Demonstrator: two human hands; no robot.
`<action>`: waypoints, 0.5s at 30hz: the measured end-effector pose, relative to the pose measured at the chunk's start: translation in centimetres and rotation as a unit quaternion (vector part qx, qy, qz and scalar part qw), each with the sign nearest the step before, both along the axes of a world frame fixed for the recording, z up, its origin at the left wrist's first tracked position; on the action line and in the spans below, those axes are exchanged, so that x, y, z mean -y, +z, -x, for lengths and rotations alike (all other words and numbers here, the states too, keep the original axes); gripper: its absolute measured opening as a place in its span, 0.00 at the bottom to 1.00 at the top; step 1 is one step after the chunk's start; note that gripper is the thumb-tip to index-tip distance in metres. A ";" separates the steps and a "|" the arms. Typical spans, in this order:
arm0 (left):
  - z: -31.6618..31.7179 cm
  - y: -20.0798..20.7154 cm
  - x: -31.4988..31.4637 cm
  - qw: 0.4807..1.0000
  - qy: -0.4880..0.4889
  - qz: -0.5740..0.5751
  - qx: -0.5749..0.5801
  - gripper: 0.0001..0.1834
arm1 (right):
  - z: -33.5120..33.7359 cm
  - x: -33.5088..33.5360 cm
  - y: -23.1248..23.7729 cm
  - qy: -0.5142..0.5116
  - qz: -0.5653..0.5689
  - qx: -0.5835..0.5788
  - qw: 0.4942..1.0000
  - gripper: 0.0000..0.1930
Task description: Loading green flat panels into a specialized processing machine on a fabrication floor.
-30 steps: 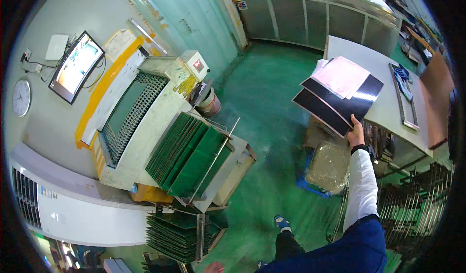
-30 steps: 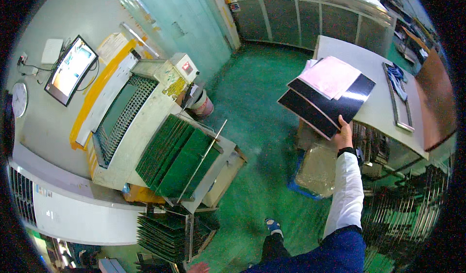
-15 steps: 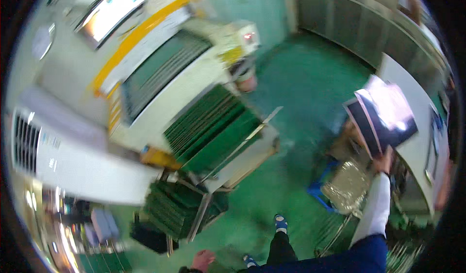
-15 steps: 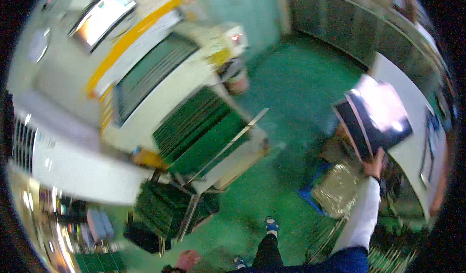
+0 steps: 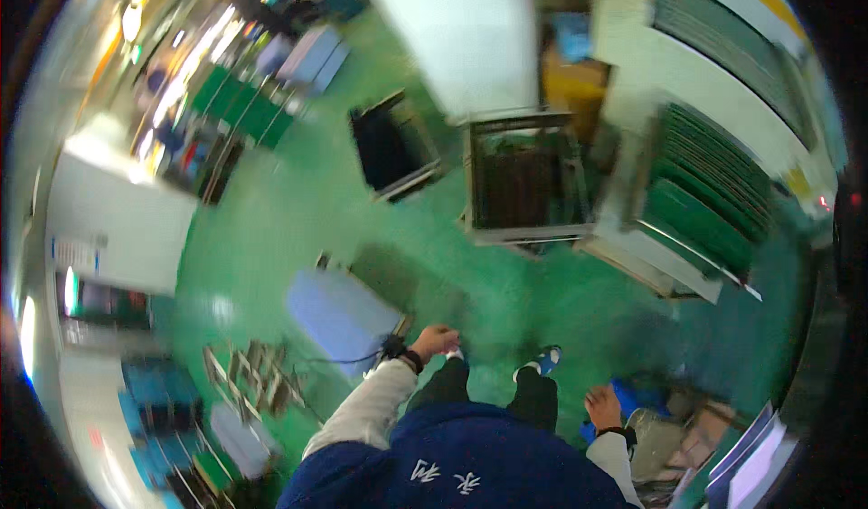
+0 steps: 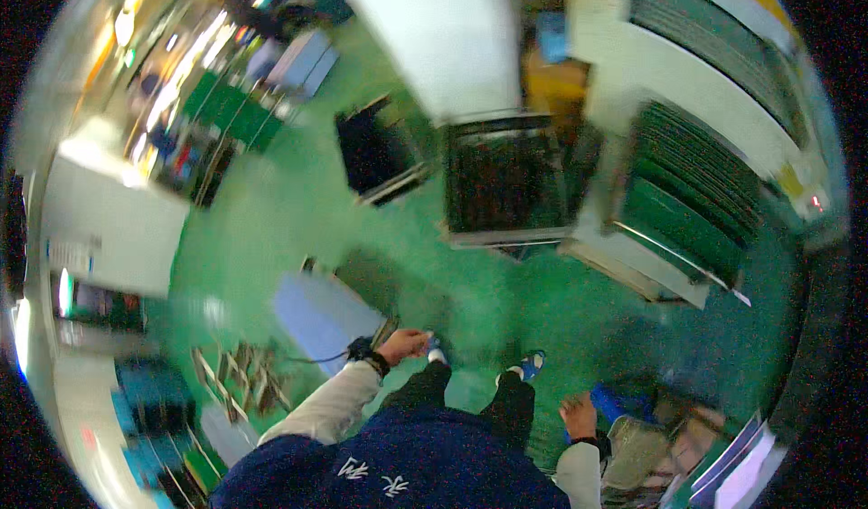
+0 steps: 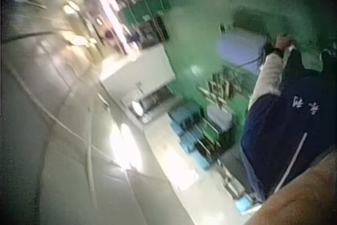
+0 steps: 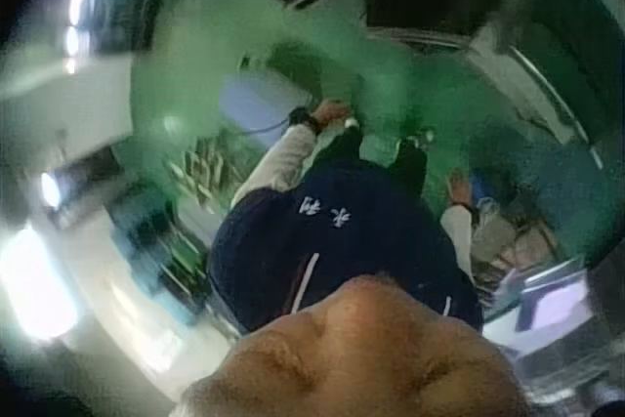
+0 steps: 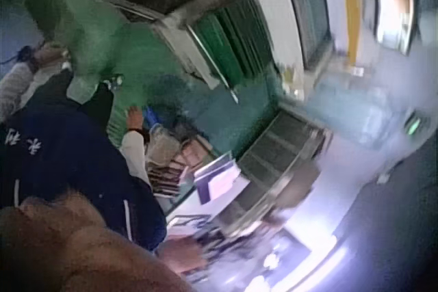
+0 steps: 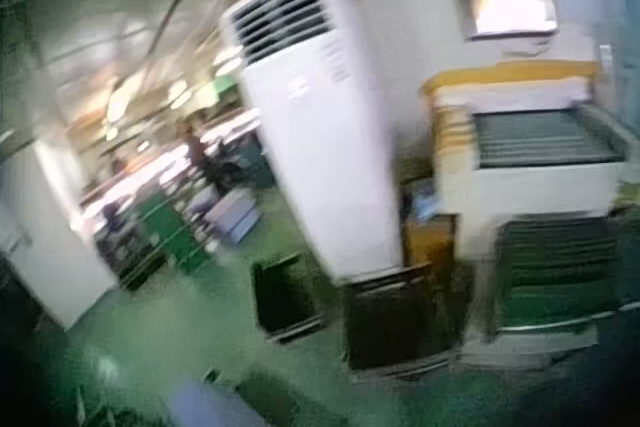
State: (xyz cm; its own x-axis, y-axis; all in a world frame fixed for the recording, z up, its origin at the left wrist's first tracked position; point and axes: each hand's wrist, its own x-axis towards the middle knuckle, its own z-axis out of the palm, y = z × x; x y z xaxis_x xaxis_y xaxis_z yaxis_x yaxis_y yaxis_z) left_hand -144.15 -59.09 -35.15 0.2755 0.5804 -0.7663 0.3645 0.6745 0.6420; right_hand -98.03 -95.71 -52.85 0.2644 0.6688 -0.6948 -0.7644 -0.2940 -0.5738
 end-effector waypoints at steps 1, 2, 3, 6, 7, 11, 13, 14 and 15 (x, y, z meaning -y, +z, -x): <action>0.5 0.0 1.1 0.997 0.070 0.032 -0.004 0.15 | -0.3 -7.4 5.3 0.018 0.038 -0.180 0.983 0.16; 0.3 -0.2 2.7 0.993 0.106 0.044 0.004 0.15 | -0.3 -12.4 11.0 0.051 0.056 -0.171 0.982 0.16; 0.1 -0.5 4.3 0.988 0.142 0.065 -0.004 0.15 | 0.0 -16.7 15.9 0.132 0.097 -0.080 0.983 0.15; 1.7 -1.8 6.2 0.972 0.208 0.111 0.018 0.15 | 0.4 -24.4 20.4 0.230 0.148 0.046 0.961 0.14; 3.0 -1.8 6.6 0.970 0.213 0.122 -0.002 0.16 | 0.9 -26.0 20.4 0.252 0.154 0.065 0.953 0.14; 6.8 -2.8 9.3 0.949 0.286 0.136 -0.015 0.14 | 1.3 -30.7 18.3 0.300 0.205 0.096 0.927 0.15; 9.5 -4.2 10.0 0.938 0.316 0.139 -0.011 0.14 | 2.4 -32.9 17.4 0.360 0.246 0.137 0.890 0.16; 10.9 -5.1 10.8 0.930 0.341 0.135 -0.031 0.14 | 3.6 -34.4 17.6 0.380 0.254 0.143 0.878 0.16; 11.8 -5.9 11.4 0.921 0.364 0.130 -0.052 0.14 | 6.3 -36.5 18.5 0.420 0.244 0.138 0.863 0.16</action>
State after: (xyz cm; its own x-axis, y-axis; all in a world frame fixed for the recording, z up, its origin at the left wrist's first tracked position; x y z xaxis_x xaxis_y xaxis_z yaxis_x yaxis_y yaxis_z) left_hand -155.99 -70.51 -41.06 -0.1961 0.3763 -0.9055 -0.1947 0.8901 0.4120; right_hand -104.36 -59.21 -34.38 0.0286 0.3510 -0.9359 -0.0186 -0.9360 -0.3516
